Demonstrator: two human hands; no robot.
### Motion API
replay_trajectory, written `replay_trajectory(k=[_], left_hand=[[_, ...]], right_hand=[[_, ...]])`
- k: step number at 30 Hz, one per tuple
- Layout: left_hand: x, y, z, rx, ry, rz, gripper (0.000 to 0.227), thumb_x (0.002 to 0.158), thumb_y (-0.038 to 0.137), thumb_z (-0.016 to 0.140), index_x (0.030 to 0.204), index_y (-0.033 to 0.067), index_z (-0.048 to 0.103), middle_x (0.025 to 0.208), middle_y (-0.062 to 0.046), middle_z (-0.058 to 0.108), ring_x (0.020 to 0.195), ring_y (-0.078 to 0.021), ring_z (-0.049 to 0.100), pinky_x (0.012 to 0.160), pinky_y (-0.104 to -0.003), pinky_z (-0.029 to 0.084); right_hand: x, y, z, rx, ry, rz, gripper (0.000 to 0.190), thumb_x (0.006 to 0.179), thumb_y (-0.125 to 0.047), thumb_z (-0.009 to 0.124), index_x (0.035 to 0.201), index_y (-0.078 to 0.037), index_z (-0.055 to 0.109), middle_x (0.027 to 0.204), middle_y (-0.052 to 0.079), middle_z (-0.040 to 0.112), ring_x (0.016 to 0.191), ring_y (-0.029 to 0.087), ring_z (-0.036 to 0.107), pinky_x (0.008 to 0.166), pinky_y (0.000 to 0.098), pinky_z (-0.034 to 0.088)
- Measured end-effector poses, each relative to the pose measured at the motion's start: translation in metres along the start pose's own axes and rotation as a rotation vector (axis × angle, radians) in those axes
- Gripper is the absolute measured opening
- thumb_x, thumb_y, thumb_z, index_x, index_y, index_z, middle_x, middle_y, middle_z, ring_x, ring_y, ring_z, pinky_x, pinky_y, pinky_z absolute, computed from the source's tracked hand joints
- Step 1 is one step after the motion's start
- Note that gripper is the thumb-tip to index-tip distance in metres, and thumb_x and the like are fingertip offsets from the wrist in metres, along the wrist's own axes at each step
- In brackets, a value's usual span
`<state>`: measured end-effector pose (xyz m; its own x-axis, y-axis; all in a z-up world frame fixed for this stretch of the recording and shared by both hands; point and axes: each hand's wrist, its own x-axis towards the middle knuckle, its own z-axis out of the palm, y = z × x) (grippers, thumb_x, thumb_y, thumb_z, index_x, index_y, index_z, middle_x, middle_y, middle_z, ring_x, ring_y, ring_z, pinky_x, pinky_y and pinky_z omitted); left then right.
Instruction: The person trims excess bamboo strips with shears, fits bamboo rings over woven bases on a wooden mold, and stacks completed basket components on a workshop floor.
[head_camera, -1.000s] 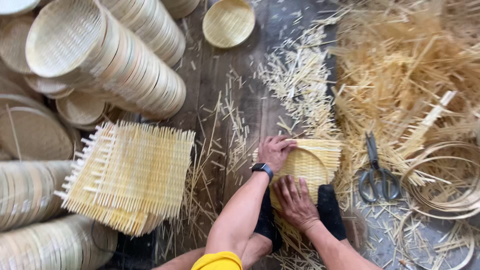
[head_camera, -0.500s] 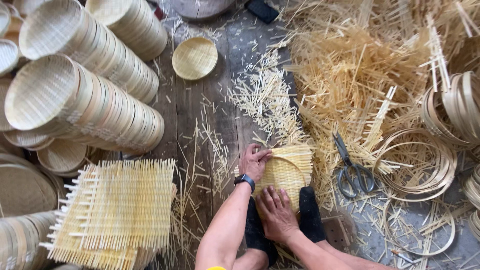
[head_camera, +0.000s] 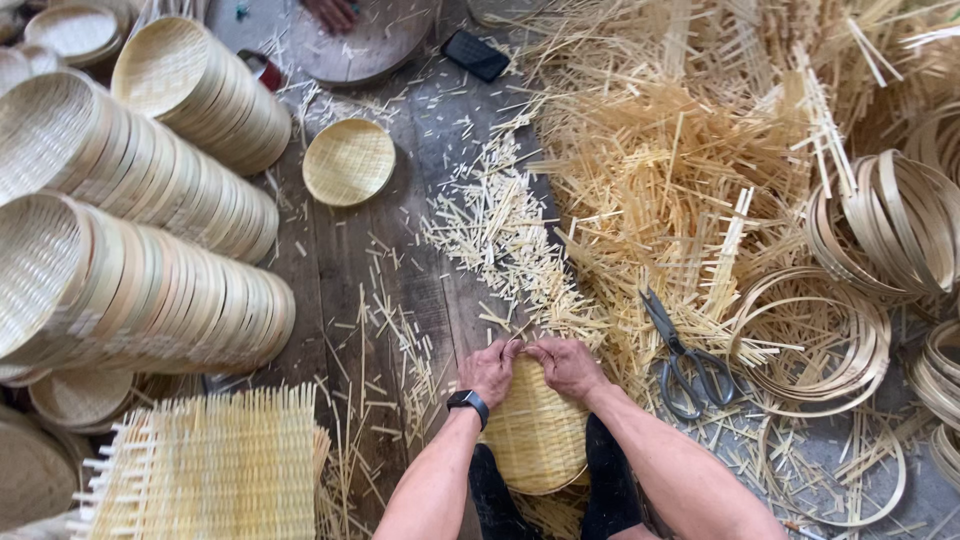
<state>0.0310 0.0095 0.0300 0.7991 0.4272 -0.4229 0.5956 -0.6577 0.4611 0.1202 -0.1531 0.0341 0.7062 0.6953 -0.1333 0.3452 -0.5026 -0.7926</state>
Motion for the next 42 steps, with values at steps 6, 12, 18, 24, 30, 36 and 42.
replay_trajectory(k=[6, 12, 18, 24, 30, 36, 42], left_hand=[[0.032, -0.017, 0.019, -0.216, -0.063, -0.081, 0.053, 0.096, 0.059, 0.053, 0.093, 0.0107, 0.074, 0.095, -0.018, 0.075, 0.093, -0.0351, 0.071, 0.084, -0.047, 0.052], [0.037, -0.033, 0.026, -0.257, -0.027, -0.016, 0.052, 0.092, 0.058, 0.059, 0.089, 0.0081, 0.074, 0.092, -0.018, 0.074, 0.088, -0.034, 0.07, 0.079, -0.046, 0.053], [0.035, -0.033, 0.024, -0.336, -0.086, -0.071, 0.054, 0.096, 0.055, 0.061, 0.083, 0.0034, 0.072, 0.077, -0.019, 0.071, 0.073, -0.0293, 0.061, 0.07, -0.044, 0.049], [0.045, -0.052, 0.044, -0.413, -0.069, 0.009, 0.046, 0.097, 0.051, 0.059, 0.087, 0.0084, 0.073, 0.074, -0.009, 0.069, 0.069, -0.0224, 0.06, 0.066, -0.041, 0.048], [0.025, -0.045, 0.026, -0.432, -0.162, -0.019, 0.053, 0.091, 0.062, 0.07, 0.093, 0.0092, 0.075, 0.087, -0.006, 0.074, 0.079, -0.0163, 0.065, 0.073, -0.035, 0.052], [-0.04, 0.021, -0.042, -0.355, 0.047, 0.405, 0.054, 0.057, 0.049, 0.095, 0.091, 0.014, 0.074, 0.086, -0.003, 0.075, 0.076, -0.0153, 0.069, 0.068, -0.031, 0.06], [-0.126, 0.027, -0.018, 0.223, 0.266, 0.781, 0.036, 0.074, -0.001, 0.073, 0.108, 0.011, 0.071, 0.088, -0.005, 0.063, 0.084, -0.0225, 0.06, 0.072, -0.037, 0.052]], right_hand=[[0.009, 0.02, 0.005, 0.304, -0.235, 0.512, 0.037, 0.105, -0.044, 0.057, 0.096, -0.015, 0.079, 0.107, 0.007, 0.076, 0.101, 0.019, 0.069, 0.098, 0.0419, 0.055], [-0.006, 0.028, 0.014, -0.025, -0.326, 0.562, 0.068, 0.11, -0.06, 0.023, 0.109, -0.013, 0.071, 0.104, 0.016, 0.074, 0.102, 0.028, 0.068, 0.104, 0.048, 0.049], [0.002, 0.036, 0.013, 0.118, -0.297, 0.664, 0.076, 0.104, -0.063, 0.031, 0.101, 0.0, 0.073, 0.104, 0.02, 0.074, 0.1, 0.031, 0.07, 0.098, 0.0492, 0.053], [0.003, 0.045, 0.018, 0.128, -0.298, 0.68, 0.076, 0.103, -0.064, 0.035, 0.101, 0.002, 0.072, 0.111, 0.025, 0.075, 0.108, 0.036, 0.071, 0.104, 0.0489, 0.052], [-0.02, 0.016, -0.02, 0.204, -0.241, 0.487, 0.07, 0.106, -0.059, 0.021, 0.106, -0.006, 0.068, 0.114, 0.014, 0.068, 0.113, 0.027, 0.062, 0.103, 0.0487, 0.044], [-0.073, -0.034, -0.248, -0.493, -0.277, 0.584, 0.038, 0.106, -0.042, 0.048, 0.12, -0.011, 0.066, 0.111, 0.016, 0.074, 0.101, 0.028, 0.07, 0.096, 0.0495, 0.054], [-0.148, 0.021, -0.27, -0.634, -0.351, 0.516, 0.046, 0.102, -0.048, 0.054, 0.12, -0.009, 0.07, 0.111, 0.013, 0.076, 0.1, 0.024, 0.072, 0.098, 0.0451, 0.057]])
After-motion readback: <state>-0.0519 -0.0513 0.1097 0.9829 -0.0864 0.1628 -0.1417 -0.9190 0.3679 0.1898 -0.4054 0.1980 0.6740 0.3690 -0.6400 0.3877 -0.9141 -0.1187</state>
